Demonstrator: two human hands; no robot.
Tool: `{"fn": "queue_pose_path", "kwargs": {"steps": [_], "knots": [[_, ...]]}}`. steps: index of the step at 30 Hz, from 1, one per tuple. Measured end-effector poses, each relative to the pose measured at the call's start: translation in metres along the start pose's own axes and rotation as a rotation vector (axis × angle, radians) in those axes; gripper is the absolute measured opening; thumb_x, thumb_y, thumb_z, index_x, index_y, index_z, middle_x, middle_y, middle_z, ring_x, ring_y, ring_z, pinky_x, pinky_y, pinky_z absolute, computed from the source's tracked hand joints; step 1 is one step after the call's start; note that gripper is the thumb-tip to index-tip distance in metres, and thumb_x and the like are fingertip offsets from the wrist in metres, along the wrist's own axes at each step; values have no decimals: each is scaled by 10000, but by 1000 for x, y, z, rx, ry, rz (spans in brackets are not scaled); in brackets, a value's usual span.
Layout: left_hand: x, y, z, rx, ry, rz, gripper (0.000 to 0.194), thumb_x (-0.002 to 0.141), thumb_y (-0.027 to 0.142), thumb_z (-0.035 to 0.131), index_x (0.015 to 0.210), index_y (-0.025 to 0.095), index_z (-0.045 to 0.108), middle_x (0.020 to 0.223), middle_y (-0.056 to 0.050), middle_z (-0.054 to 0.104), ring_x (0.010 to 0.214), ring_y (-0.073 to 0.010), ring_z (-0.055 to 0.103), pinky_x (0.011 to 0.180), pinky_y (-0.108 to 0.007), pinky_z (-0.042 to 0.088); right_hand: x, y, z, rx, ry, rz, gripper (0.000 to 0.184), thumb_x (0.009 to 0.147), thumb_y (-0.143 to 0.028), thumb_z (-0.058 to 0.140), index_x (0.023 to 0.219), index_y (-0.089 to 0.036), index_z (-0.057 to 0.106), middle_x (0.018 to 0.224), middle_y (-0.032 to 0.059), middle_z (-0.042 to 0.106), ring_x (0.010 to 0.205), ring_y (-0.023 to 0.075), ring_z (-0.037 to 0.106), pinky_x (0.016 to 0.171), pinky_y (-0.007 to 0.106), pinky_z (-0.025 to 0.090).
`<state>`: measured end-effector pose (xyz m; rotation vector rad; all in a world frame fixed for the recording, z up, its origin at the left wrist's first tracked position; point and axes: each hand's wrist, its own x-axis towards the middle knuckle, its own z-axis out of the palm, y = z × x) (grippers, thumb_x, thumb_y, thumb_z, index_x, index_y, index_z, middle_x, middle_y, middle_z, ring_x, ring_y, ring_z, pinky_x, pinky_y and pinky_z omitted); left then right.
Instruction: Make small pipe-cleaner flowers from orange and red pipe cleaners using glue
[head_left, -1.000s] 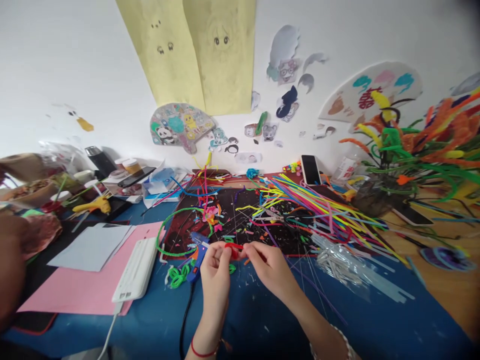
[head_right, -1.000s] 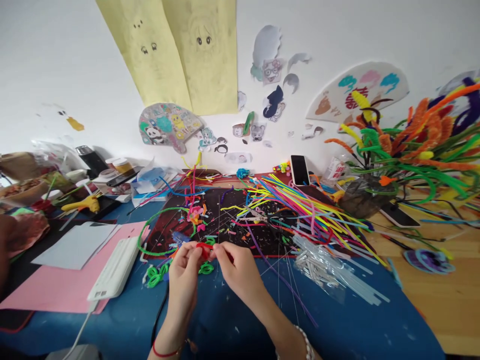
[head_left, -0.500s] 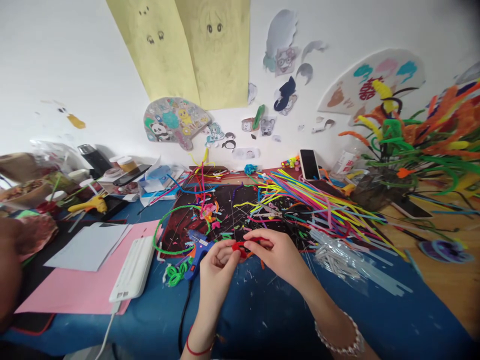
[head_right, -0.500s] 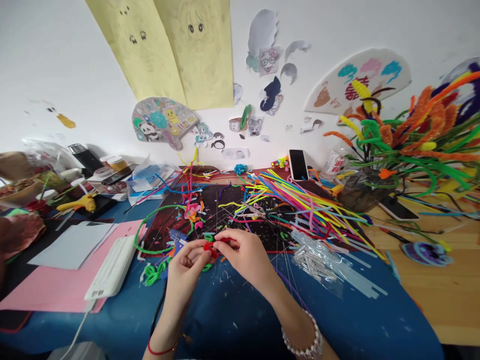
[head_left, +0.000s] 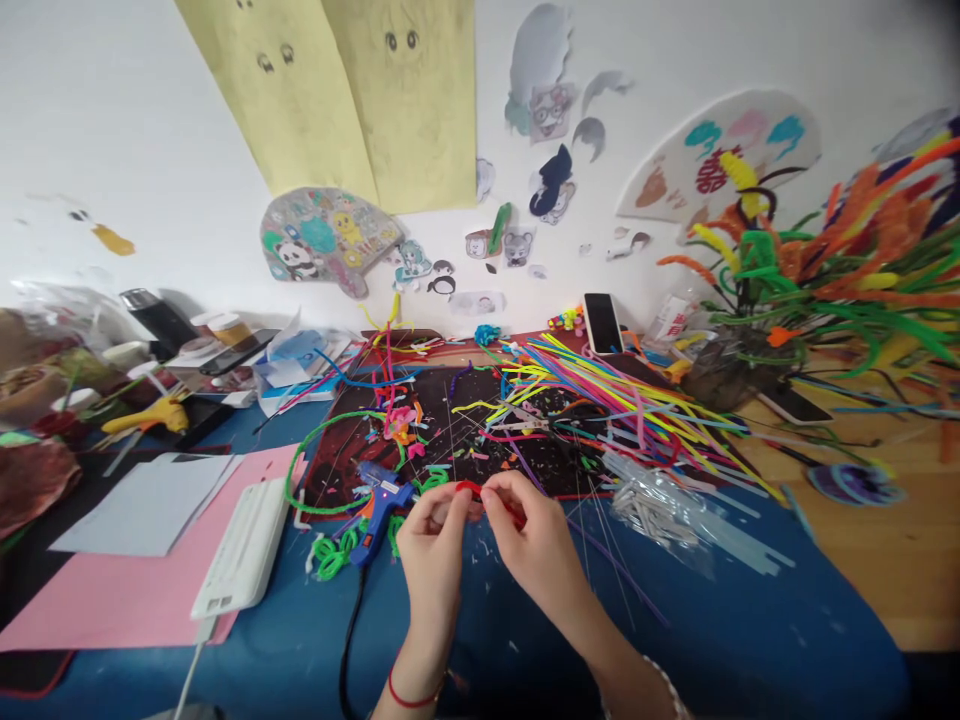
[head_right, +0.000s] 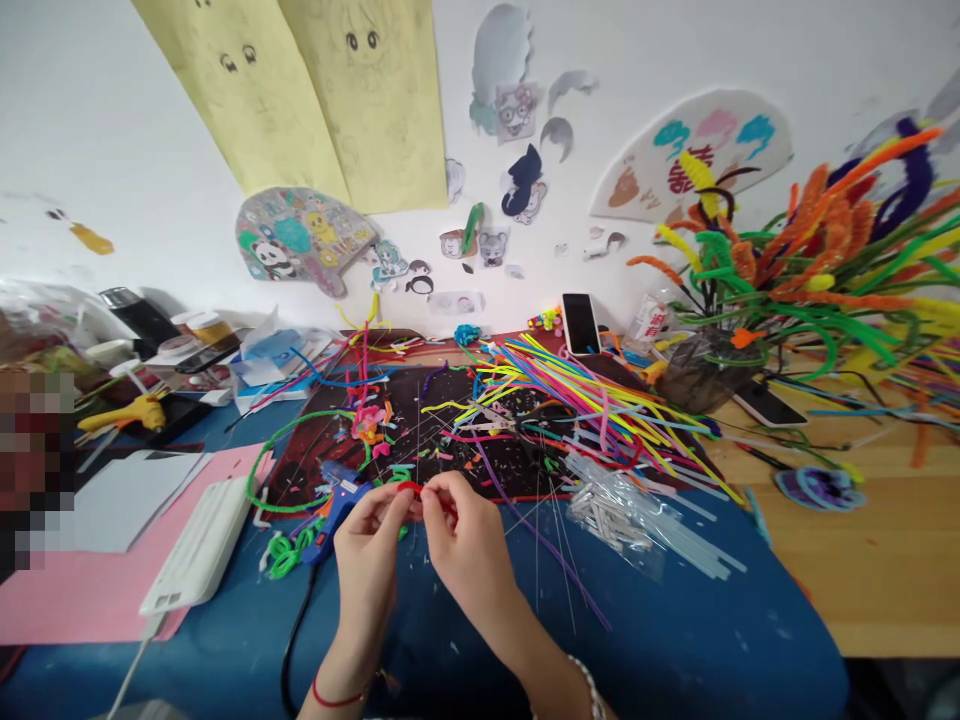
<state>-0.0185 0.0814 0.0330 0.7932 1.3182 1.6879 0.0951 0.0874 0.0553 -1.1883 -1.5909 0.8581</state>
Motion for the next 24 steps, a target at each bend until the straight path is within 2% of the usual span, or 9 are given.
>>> {"fn": "queue_pose_path", "kwargs": {"steps": [3,7,11,14,18,21,24], "knots": [[-4,-1,3,47,8,33,150,714,275,760,803,165,710,726,-23,744,653,-162,693,624,-240,557,-4,5,3,67,10,45,168,931,-343,470,883,-217,570,736,21,653,640,160,633,574,233,482],[-9,-3,5,27,0,39,127,724,268,750,800,173,711,724,-17,741,670,-160,696,651,-240,563,-10,8,8,157,41,95,192,909,-381,520,883,-211,605,697,18,631,622,162,607,554,243,472],[-17,-6,11,-63,86,57,123,717,253,767,800,183,711,725,2,732,664,-122,670,632,-186,536,-21,2,21,295,198,158,186,887,-391,553,858,-211,590,632,6,598,575,158,580,524,247,474],[-25,-8,16,-169,103,17,138,703,253,785,799,190,709,733,10,730,663,-111,663,631,-175,530,-27,-2,30,411,289,220,196,863,-408,583,844,-221,529,654,4,605,577,155,590,544,250,500],[-33,-14,17,-249,58,-4,115,723,253,779,801,202,712,761,9,732,715,-115,672,678,-182,533,-27,-2,30,521,275,285,229,854,-427,592,911,-218,515,630,-19,570,578,154,582,570,256,508],[-32,-16,11,-207,-3,24,97,757,255,753,836,207,727,831,-9,740,784,-128,673,738,-199,530,-26,0,24,514,264,298,229,855,-428,590,900,-208,541,586,-37,510,539,141,528,519,239,463],[-24,-11,2,-122,-90,47,96,770,273,738,816,189,735,818,-25,735,766,-143,669,728,-217,531,-25,0,17,477,251,281,222,842,-415,612,866,-196,581,601,-27,526,521,124,484,489,228,419]]}}
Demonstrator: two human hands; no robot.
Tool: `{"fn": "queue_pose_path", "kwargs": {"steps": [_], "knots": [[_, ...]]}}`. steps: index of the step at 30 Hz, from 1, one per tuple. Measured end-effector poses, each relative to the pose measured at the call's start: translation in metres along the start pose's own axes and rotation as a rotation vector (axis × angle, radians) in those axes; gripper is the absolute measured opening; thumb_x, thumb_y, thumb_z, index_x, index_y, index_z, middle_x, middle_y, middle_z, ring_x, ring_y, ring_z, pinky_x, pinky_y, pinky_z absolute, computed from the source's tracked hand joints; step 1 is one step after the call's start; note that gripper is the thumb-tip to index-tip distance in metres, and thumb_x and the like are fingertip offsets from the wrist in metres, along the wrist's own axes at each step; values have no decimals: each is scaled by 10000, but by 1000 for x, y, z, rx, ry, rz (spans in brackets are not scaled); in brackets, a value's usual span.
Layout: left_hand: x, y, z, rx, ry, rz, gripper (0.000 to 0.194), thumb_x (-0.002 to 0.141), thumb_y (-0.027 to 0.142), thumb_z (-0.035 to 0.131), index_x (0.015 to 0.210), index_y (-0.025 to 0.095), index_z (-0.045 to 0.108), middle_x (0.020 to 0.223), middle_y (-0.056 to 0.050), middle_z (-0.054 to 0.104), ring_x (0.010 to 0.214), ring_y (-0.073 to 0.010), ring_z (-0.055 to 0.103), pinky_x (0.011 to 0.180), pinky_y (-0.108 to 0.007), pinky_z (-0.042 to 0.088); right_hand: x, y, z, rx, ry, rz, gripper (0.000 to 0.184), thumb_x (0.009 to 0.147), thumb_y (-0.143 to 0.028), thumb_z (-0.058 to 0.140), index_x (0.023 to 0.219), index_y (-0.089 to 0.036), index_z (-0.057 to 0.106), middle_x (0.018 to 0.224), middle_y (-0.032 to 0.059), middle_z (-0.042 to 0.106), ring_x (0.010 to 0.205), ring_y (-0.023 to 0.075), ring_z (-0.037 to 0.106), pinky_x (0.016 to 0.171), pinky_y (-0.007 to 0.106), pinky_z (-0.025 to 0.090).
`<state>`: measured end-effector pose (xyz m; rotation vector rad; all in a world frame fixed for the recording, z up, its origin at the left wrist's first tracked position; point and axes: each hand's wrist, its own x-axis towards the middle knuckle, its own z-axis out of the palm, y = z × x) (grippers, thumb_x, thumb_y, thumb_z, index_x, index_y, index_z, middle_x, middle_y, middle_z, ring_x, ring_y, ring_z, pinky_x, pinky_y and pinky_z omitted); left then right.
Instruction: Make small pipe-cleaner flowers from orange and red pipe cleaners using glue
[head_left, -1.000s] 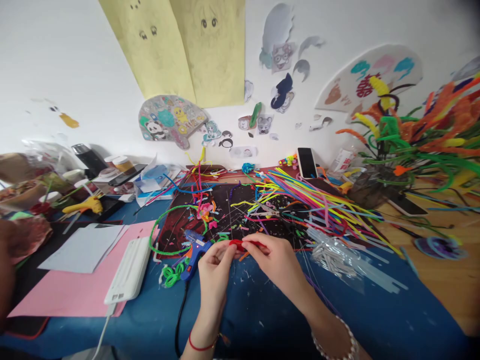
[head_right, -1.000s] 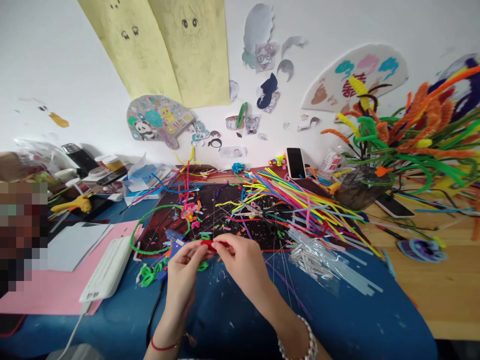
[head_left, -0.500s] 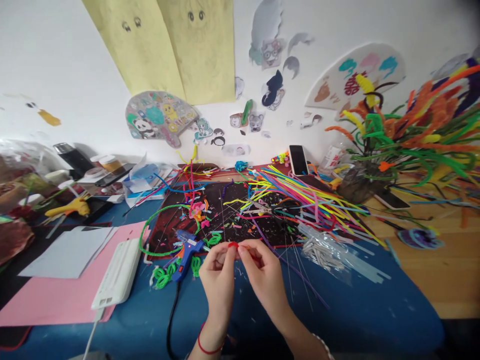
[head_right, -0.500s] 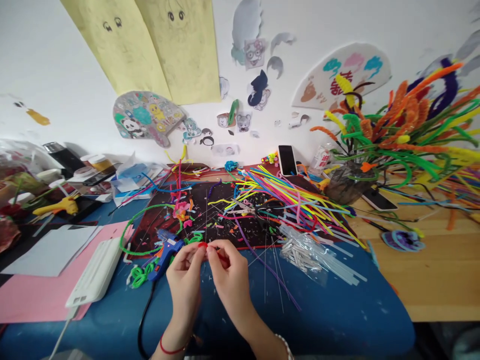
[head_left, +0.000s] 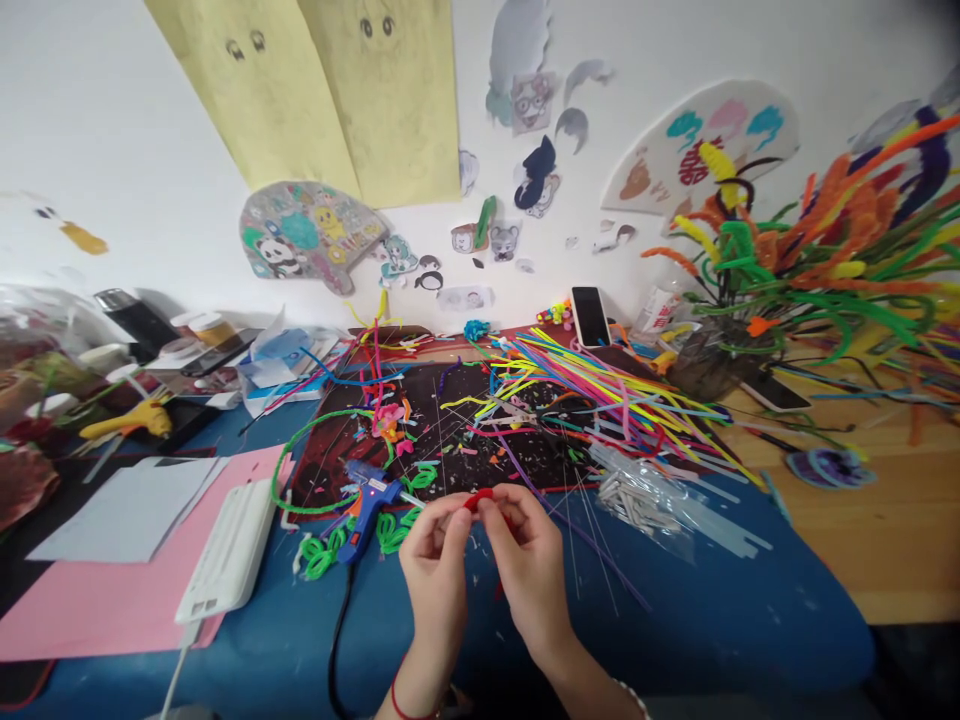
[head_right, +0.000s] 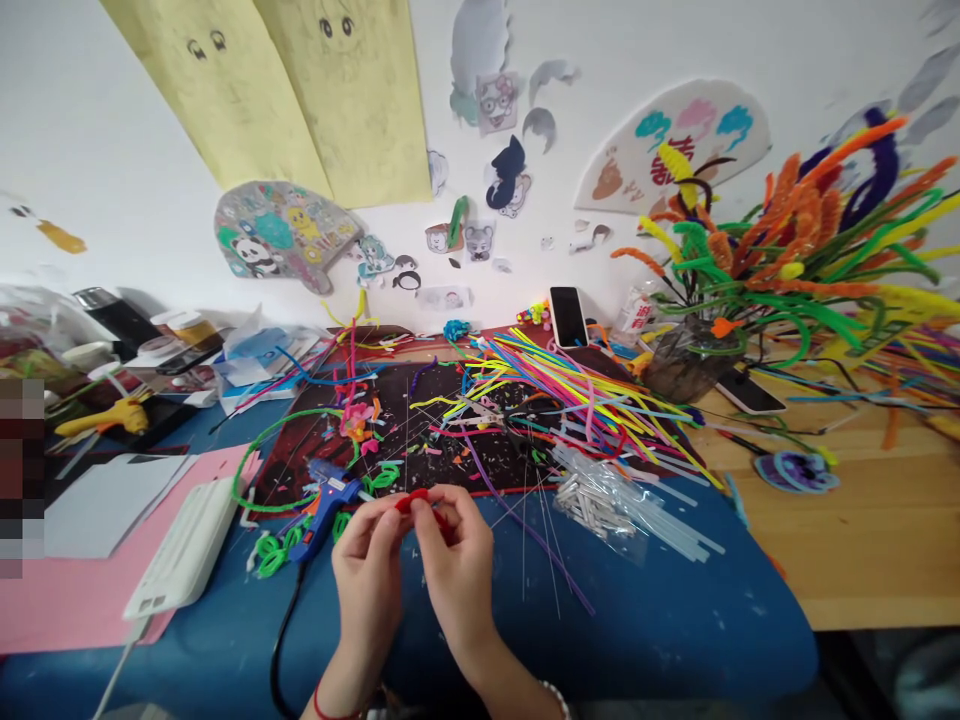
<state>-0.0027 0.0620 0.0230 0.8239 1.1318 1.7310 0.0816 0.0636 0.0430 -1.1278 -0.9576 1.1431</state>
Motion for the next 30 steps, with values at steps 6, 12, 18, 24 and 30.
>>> {"fn": "queue_pose_path", "kwargs": {"steps": [6,12,18,24,30], "knots": [[12,20,-4,23,-115,-46,145,732,296,767,725,158,722,771,-31,717,722,-138,648,688,-208,522,1,-7,-3,9,-57,-17,223,814,-403,660,824,-183,628,594,-21,546,529,110,476,475,212,373],[8,22,0,5,-28,-64,156,747,315,762,748,166,716,650,11,692,605,-89,620,621,-159,509,1,-5,2,179,-72,100,229,793,-405,688,837,-184,649,597,-25,586,470,71,420,456,202,358],[24,48,-12,190,-320,-174,168,746,302,755,779,138,735,529,-21,703,474,-130,644,505,-203,536,5,-4,-4,193,-79,166,240,764,-411,721,812,-181,676,577,-45,551,451,45,364,423,185,308],[20,42,-6,339,-78,44,93,732,250,753,790,178,748,700,-20,771,602,-138,709,607,-196,578,2,-7,-2,193,-75,183,252,740,-413,745,742,-174,667,588,-34,548,476,48,375,396,176,248],[2,26,5,392,105,157,81,758,257,730,807,195,748,758,-11,780,650,-136,715,611,-182,568,2,-8,-3,327,-89,347,341,677,-463,787,756,-158,656,600,-26,594,387,8,286,362,171,169]]}}
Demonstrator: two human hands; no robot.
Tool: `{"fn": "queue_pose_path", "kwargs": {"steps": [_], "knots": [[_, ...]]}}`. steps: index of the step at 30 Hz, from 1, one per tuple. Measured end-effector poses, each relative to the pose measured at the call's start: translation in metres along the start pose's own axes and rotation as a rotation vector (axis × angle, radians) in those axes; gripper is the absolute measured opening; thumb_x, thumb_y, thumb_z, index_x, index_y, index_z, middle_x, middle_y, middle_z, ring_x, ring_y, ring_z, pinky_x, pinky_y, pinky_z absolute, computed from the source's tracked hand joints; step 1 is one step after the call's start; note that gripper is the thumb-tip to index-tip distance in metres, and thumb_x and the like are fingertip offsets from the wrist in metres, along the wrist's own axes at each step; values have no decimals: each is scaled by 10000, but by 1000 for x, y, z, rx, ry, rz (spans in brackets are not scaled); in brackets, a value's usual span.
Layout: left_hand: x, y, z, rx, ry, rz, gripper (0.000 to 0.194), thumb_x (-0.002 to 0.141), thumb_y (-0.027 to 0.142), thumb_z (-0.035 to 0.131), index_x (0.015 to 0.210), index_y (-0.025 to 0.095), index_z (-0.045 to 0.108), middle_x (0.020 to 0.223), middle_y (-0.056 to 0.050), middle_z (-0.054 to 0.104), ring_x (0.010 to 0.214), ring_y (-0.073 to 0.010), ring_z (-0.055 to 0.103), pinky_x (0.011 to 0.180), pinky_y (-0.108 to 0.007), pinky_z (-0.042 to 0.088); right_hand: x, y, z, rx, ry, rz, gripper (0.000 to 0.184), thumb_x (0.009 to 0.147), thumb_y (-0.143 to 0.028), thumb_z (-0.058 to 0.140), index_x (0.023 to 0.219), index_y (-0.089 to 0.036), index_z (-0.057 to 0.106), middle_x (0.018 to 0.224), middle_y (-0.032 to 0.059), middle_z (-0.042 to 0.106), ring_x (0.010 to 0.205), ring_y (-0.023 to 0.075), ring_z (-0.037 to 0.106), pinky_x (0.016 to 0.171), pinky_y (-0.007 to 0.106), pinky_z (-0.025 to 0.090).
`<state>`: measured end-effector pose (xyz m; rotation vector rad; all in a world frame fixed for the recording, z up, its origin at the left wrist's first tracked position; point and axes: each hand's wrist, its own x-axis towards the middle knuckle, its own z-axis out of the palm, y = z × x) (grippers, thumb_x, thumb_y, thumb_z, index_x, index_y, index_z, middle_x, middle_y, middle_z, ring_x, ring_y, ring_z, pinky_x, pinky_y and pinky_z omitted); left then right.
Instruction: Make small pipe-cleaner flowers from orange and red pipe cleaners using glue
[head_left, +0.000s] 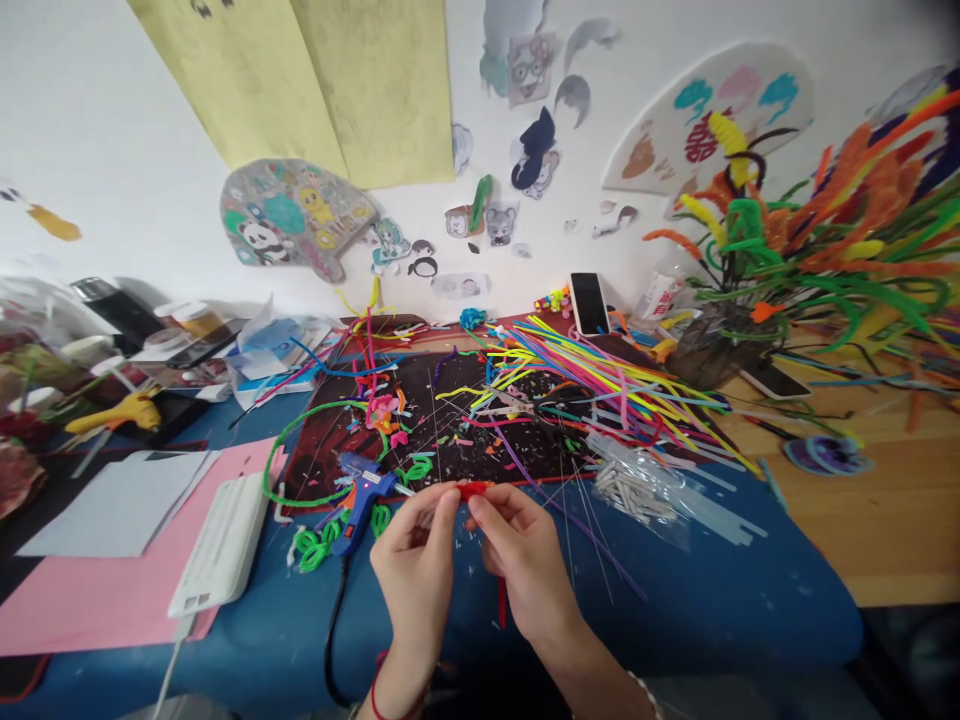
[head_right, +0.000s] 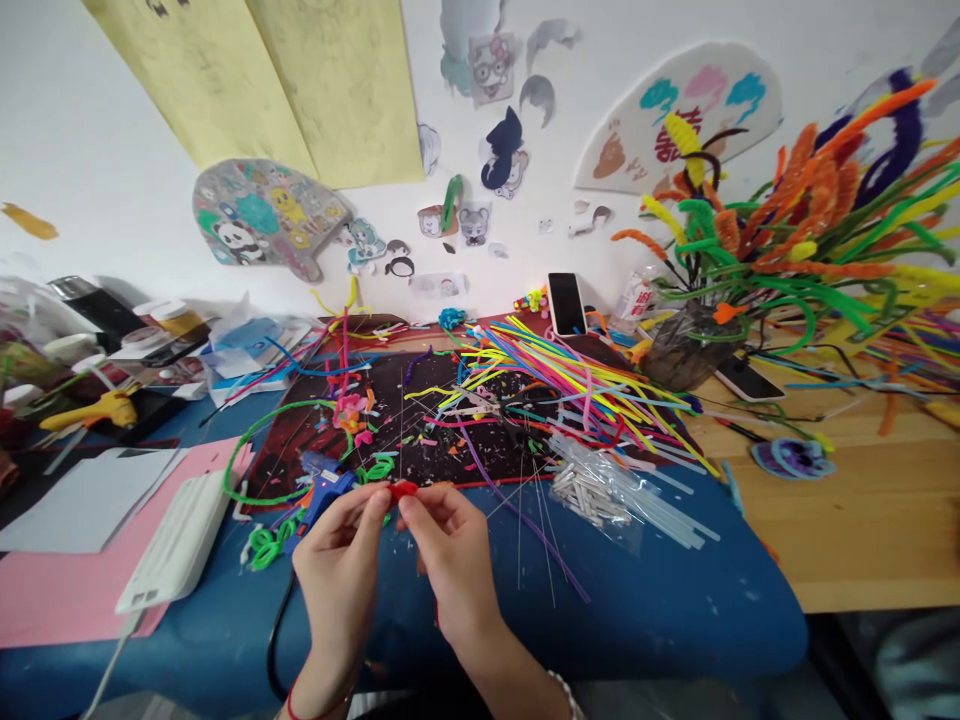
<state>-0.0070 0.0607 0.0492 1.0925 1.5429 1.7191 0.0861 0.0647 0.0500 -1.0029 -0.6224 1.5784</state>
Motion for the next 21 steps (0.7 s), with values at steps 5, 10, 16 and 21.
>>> {"fn": "queue_pose_path", "kwargs": {"steps": [5,10,16,21], "knots": [[7,-3,-3,-43,-111,-79,92,752,278,741,789,195,756,754,-18,780,673,-140,715,610,-177,559,3,-3,-4,-22,-4,-11,329,707,-451,766,822,-161,661,561,-32,589,382,11,297,366,163,176],[17,-4,-12,-80,-271,-81,61,761,236,739,805,202,764,728,-11,770,654,-133,703,631,-186,557,8,-6,-12,-138,-96,-129,217,776,-387,717,849,-190,661,630,-26,615,410,25,349,376,163,233],[19,9,-17,11,-446,98,114,751,161,743,834,234,771,801,-8,757,714,-132,685,667,-193,547,8,-11,-17,-198,-92,-206,198,800,-366,683,767,-186,608,550,-50,562,405,48,407,384,169,316],[18,9,-19,58,-422,129,171,729,143,761,865,244,777,817,-12,752,734,-142,680,693,-213,553,7,-14,-15,-166,-109,-135,244,782,-389,688,726,-181,574,466,-78,486,374,50,381,380,175,289]]}}
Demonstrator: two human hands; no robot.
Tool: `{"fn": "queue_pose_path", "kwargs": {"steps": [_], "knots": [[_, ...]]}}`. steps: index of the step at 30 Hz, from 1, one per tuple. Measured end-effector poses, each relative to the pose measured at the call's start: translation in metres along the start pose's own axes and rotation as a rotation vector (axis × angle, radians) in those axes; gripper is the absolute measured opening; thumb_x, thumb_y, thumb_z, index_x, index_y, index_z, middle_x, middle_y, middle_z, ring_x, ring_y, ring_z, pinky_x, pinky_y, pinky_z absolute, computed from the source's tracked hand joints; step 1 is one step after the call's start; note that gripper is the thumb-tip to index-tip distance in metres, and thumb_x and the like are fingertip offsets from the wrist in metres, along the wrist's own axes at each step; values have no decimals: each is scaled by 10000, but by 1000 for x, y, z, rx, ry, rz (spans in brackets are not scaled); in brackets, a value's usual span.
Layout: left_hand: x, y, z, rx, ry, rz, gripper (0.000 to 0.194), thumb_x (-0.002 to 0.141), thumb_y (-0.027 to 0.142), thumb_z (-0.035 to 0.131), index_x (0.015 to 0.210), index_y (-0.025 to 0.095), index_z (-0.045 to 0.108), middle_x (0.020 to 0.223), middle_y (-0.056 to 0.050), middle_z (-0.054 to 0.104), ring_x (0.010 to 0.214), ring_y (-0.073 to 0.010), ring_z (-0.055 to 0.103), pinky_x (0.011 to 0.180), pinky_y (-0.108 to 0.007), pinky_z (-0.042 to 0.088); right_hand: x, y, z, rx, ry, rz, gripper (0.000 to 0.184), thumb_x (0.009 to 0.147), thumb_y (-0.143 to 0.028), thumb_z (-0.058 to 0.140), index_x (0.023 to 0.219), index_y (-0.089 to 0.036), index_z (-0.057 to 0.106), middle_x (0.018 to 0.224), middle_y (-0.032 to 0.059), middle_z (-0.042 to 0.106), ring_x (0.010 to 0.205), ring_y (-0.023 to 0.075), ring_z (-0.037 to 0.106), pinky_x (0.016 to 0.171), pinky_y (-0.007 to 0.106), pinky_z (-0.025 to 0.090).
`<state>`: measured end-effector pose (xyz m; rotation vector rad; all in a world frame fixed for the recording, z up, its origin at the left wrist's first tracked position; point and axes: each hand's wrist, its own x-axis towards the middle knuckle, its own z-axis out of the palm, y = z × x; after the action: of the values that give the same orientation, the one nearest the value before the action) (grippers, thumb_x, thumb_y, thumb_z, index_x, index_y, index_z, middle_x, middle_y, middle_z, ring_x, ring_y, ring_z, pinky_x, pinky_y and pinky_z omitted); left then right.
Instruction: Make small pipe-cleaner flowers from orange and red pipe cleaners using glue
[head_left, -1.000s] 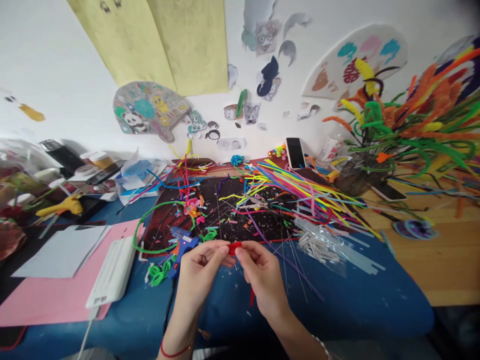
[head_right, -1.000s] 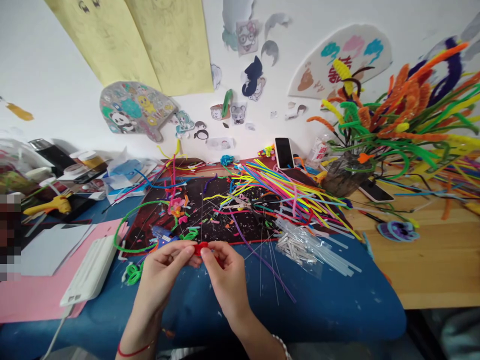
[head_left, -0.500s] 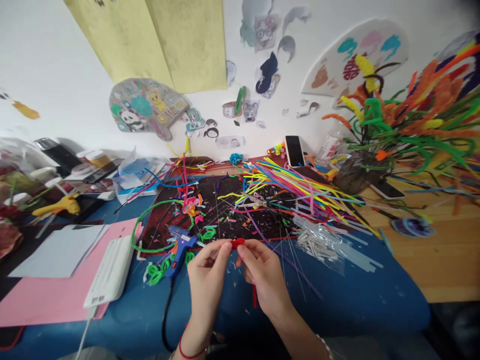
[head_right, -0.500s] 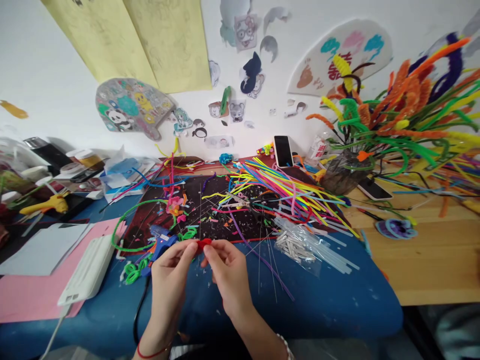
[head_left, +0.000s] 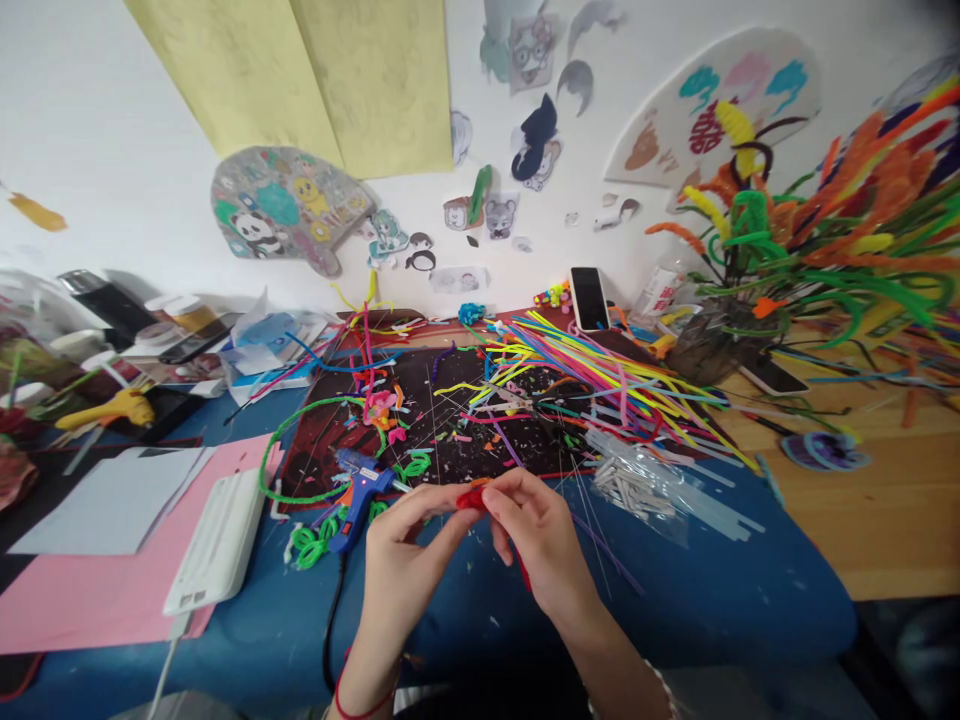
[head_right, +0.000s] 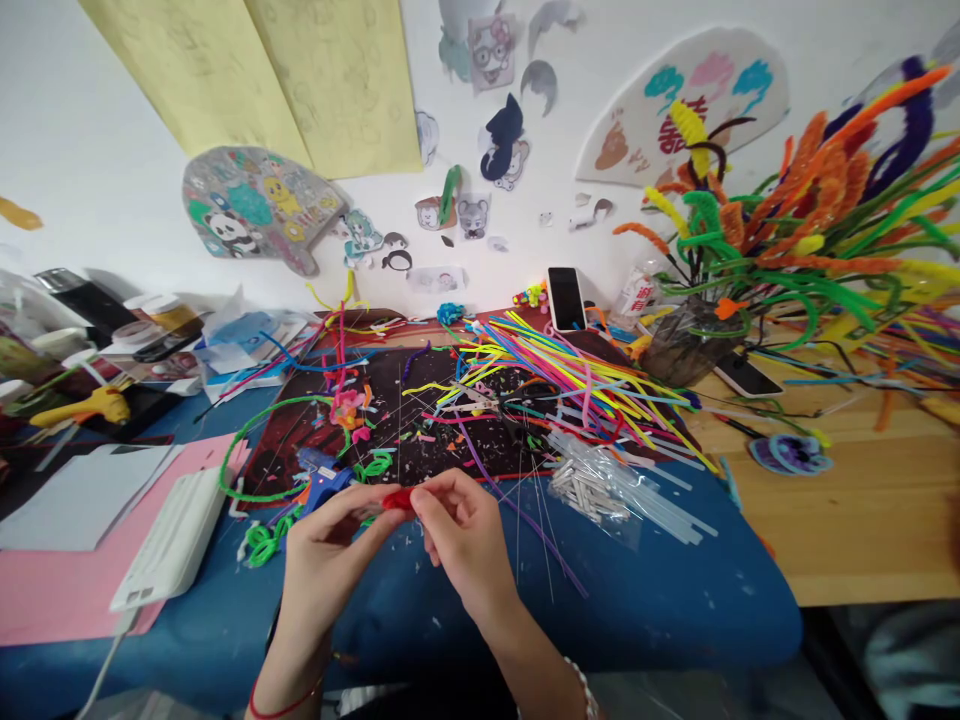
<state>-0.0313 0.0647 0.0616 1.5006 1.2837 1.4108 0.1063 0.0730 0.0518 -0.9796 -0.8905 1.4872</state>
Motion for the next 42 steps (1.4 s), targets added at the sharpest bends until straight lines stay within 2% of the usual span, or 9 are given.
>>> {"fn": "queue_pose_path", "kwargs": {"steps": [9,17,22,25,27,31,35,39,42], "knots": [[-1,-17,10,-208,165,-77,120,663,153,799,763,204,755,692,0,724,636,-130,660,613,-204,549,1,0,3,211,-65,171,262,760,-402,707,730,-160,611,454,-79,439,396,41,291,382,182,191],[1,-25,16,-201,98,-20,42,723,182,760,739,182,721,715,-14,686,655,-136,626,615,-226,519,-3,1,5,209,5,163,260,726,-391,727,687,-159,614,437,-77,427,392,41,284,385,188,173],[4,-23,12,-185,72,-64,74,723,207,759,721,171,694,720,-23,685,672,-146,627,621,-232,517,-1,2,2,123,43,142,282,704,-411,741,681,-157,621,442,-80,410,409,42,271,402,193,149],[9,-17,4,-214,-81,-217,126,708,233,774,687,160,674,622,-10,675,573,-135,621,563,-226,504,2,-1,-3,29,-10,99,273,704,-396,745,653,-161,618,453,-79,427,415,43,286,402,193,184],[12,-15,1,-261,-138,-283,154,696,250,786,668,152,671,560,1,653,515,-125,604,533,-222,491,4,-4,-4,-31,-59,76,253,711,-388,744,668,-166,632,518,-53,514,434,48,329,406,193,220],[9,-17,8,-471,0,-283,203,673,270,816,628,152,656,597,22,614,494,-82,547,493,-190,435,2,-5,0,-16,-64,53,234,728,-391,739,795,-176,678,612,-20,605,474,64,410,411,192,248],[2,-21,19,-637,-30,-302,349,647,399,823,550,161,587,565,46,528,458,-78,497,461,-203,396,-5,-3,7,31,-58,34,246,728,-411,736,804,-180,698,550,-34,567,459,77,436,415,205,286],[3,-14,10,-573,-92,-267,261,682,378,807,619,166,668,619,12,586,509,-97,518,509,-224,420,-10,-7,5,-107,-3,-61,190,771,-378,700,785,-189,711,614,-4,630,526,113,514,499,238,393],[7,-2,-3,-311,-156,-182,314,812,388,685,596,160,673,590,-25,617,607,-148,575,615,-257,463,-10,-9,2,-242,27,-130,149,799,-340,669,791,-199,716,716,22,673,616,144,564,552,252,429]]}}
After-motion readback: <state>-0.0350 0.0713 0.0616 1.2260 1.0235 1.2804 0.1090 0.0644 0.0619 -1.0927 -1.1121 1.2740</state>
